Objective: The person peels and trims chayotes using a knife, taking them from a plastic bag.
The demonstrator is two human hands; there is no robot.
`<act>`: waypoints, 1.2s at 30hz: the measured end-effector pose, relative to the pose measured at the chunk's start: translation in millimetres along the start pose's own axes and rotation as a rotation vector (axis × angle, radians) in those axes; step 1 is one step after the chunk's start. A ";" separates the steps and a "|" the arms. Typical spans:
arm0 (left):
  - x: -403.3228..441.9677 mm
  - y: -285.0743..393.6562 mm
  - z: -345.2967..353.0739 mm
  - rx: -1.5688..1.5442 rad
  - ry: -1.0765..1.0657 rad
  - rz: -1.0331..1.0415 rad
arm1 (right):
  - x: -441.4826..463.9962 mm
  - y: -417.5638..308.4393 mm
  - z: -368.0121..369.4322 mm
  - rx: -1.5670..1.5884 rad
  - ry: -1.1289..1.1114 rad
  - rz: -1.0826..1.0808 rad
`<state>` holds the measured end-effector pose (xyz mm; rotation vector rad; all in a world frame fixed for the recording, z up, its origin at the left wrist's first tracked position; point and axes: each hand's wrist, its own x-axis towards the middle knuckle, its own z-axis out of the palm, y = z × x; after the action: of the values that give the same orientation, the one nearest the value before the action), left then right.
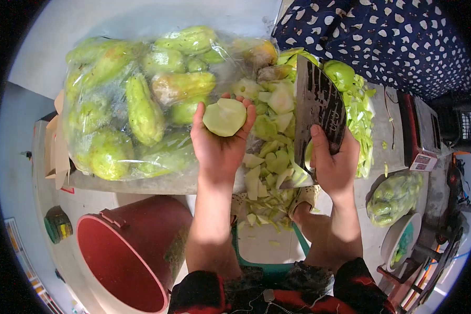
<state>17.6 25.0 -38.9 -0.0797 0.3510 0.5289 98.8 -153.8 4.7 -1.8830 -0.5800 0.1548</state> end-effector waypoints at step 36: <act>-130.8 111.1 28.8 1.186 0.130 0.651 | 25.5 2.7 -77.5 0.234 0.304 0.037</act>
<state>-135.3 62.7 35.3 1.1861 0.7785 0.8810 150.8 -208.1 36.3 -1.6492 -0.3043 -0.0395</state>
